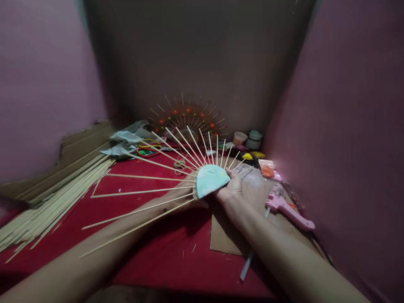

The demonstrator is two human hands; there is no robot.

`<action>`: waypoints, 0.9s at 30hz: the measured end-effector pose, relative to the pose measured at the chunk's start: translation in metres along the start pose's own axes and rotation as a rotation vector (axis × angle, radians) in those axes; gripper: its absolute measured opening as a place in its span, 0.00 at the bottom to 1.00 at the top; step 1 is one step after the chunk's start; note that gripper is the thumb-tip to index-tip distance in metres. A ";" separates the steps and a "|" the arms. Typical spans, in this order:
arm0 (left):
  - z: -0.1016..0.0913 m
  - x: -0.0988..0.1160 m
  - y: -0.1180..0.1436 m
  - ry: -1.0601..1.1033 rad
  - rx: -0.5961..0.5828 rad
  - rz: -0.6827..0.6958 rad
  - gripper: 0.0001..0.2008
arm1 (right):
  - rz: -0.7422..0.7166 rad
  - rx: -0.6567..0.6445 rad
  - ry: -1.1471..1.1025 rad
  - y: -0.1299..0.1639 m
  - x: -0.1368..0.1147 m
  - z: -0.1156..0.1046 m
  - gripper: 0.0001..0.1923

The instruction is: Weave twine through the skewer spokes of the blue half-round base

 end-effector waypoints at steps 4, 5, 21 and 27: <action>0.011 0.005 0.004 -0.329 -0.204 0.271 0.23 | -0.085 -0.040 0.005 -0.002 0.003 0.002 0.01; 0.007 0.006 0.005 -0.347 -0.178 0.309 0.20 | -0.107 -0.070 0.014 -0.001 0.003 0.004 0.01; -0.014 -0.003 0.001 0.301 0.070 0.035 0.10 | -0.472 -0.394 0.626 0.056 0.010 0.040 0.18; -0.016 0.003 -0.001 0.315 0.061 0.013 0.12 | -0.505 -0.398 0.692 0.059 0.013 0.041 0.15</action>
Point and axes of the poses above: each hand's wrist, its own y-axis away from the middle knuckle, its own z-axis out of the palm, x = y × z, the point moved 6 cm from there along -y, towards the middle knuckle, and after that the axes turned 2 degrees about z, right-handed, at the moved point
